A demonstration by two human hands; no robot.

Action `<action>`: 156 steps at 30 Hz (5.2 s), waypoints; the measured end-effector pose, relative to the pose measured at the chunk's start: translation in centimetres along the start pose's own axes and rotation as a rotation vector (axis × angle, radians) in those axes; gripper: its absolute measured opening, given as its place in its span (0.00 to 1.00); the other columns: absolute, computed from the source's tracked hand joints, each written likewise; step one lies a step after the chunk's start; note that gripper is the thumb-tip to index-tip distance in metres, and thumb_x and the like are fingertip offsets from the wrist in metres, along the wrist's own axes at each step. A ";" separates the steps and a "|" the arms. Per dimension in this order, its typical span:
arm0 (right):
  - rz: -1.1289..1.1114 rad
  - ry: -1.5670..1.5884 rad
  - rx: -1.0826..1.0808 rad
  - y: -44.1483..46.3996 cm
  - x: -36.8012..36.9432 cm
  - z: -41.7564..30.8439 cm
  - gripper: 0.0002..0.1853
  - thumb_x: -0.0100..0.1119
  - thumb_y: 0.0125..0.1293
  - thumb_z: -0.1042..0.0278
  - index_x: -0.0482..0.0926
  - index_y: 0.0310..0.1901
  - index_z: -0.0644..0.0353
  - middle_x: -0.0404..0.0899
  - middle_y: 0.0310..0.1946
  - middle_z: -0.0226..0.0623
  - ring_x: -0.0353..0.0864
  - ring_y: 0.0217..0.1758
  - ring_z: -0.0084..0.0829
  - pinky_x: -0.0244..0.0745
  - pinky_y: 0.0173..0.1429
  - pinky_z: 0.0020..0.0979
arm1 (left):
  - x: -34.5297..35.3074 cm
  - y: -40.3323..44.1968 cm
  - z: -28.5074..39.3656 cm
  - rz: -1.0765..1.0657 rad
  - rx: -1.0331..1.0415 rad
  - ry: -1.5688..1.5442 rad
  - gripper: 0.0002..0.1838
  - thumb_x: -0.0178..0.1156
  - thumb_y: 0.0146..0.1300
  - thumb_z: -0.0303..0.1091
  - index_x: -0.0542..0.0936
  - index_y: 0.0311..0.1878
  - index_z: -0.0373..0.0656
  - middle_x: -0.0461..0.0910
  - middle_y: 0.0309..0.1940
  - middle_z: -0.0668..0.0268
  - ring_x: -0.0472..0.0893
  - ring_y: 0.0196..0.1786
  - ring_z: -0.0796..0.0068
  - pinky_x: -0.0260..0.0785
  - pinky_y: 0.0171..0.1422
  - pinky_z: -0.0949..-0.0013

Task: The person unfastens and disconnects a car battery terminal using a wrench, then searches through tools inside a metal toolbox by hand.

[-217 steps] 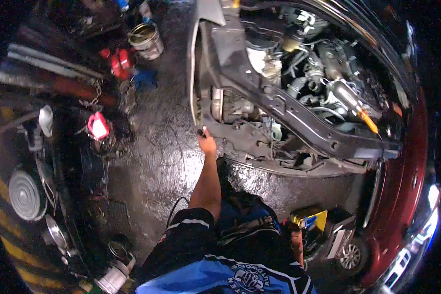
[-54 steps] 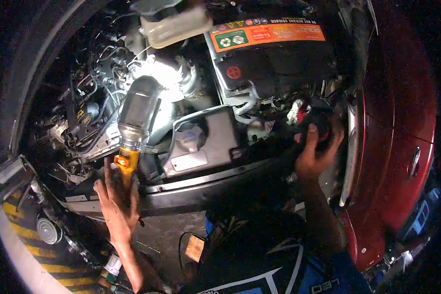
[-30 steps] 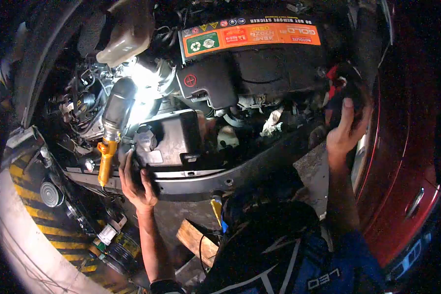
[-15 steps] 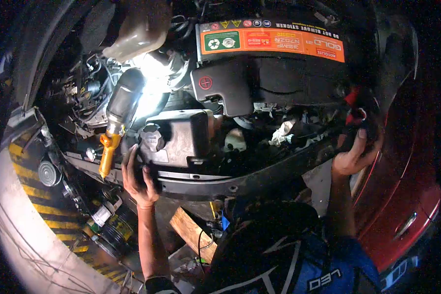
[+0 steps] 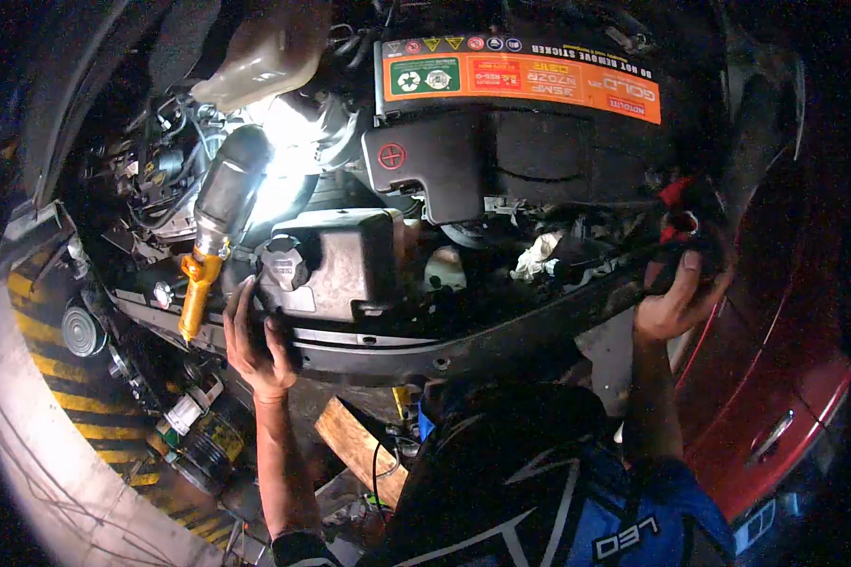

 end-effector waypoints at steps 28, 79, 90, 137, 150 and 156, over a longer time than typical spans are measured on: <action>-0.135 -0.286 -0.435 0.2 -0.2 -0.9 0.19 0.49 0.76 0.62 0.73 0.60 0.68 0.72 0.58 0.60 0.77 0.58 0.53 0.77 0.60 0.51 | 0.3 0.2 0.1 -0.023 0.005 0.037 0.26 0.49 0.72 0.41 0.75 0.62 0.28 0.78 0.59 0.44 0.78 0.61 0.44 0.68 0.68 0.52; -0.544 -0.295 -0.309 -14.5 -2.9 -12.5 0.18 0.57 0.74 0.57 0.82 0.56 0.60 0.79 0.53 0.51 0.74 0.61 0.54 0.67 0.68 0.48 | -2.3 -2.9 -2.6 0.378 -0.093 -0.391 0.18 0.51 0.77 0.39 0.80 0.58 0.35 0.83 0.53 0.51 0.81 0.57 0.52 0.70 0.63 0.57; -0.162 -0.182 -0.151 1.9 -7.7 -4.8 0.18 0.57 0.75 0.58 0.82 0.53 0.66 0.82 0.53 0.50 0.79 0.58 0.47 0.70 0.65 0.39 | -1.4 -2.8 -2.4 0.395 -0.161 -0.177 0.15 0.53 0.76 0.39 0.82 0.53 0.39 0.84 0.48 0.53 0.81 0.52 0.49 0.70 0.59 0.54; -0.130 0.134 -0.147 11.8 -1.0 5.7 0.17 0.54 0.77 0.60 0.83 0.45 0.70 0.85 0.38 0.36 0.81 0.36 0.26 0.74 0.39 0.27 | 4.8 16.4 15.2 -0.572 0.337 0.204 0.26 0.70 0.53 0.36 0.79 0.55 0.38 0.80 0.53 0.48 0.81 0.55 0.45 0.78 0.55 0.52; -0.184 0.168 -0.081 11.3 -1.2 4.9 0.19 0.56 0.75 0.59 0.81 0.48 0.72 0.84 0.45 0.45 0.80 0.45 0.37 0.75 0.54 0.36 | 11.2 10.8 28.5 -0.192 0.398 0.087 0.33 0.61 0.61 0.31 0.69 0.71 0.39 0.61 0.72 0.38 0.68 0.71 0.38 0.64 0.74 0.48; -0.206 -0.011 -0.161 11.8 -1.6 7.2 0.21 0.57 0.74 0.57 0.81 0.50 0.72 0.82 0.52 0.53 0.81 0.52 0.45 0.74 0.61 0.41 | 9.6 6.2 29.2 -0.058 0.376 -0.169 0.30 0.62 0.64 0.35 0.71 0.70 0.40 0.60 0.75 0.45 0.56 0.78 0.36 0.54 0.80 0.40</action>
Point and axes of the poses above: each hand's wrist, its own y-axis towards the middle knuckle, its own x-axis out of the palm, z = x × y, the point moved 5 cm from there along y, towards the middle knuckle
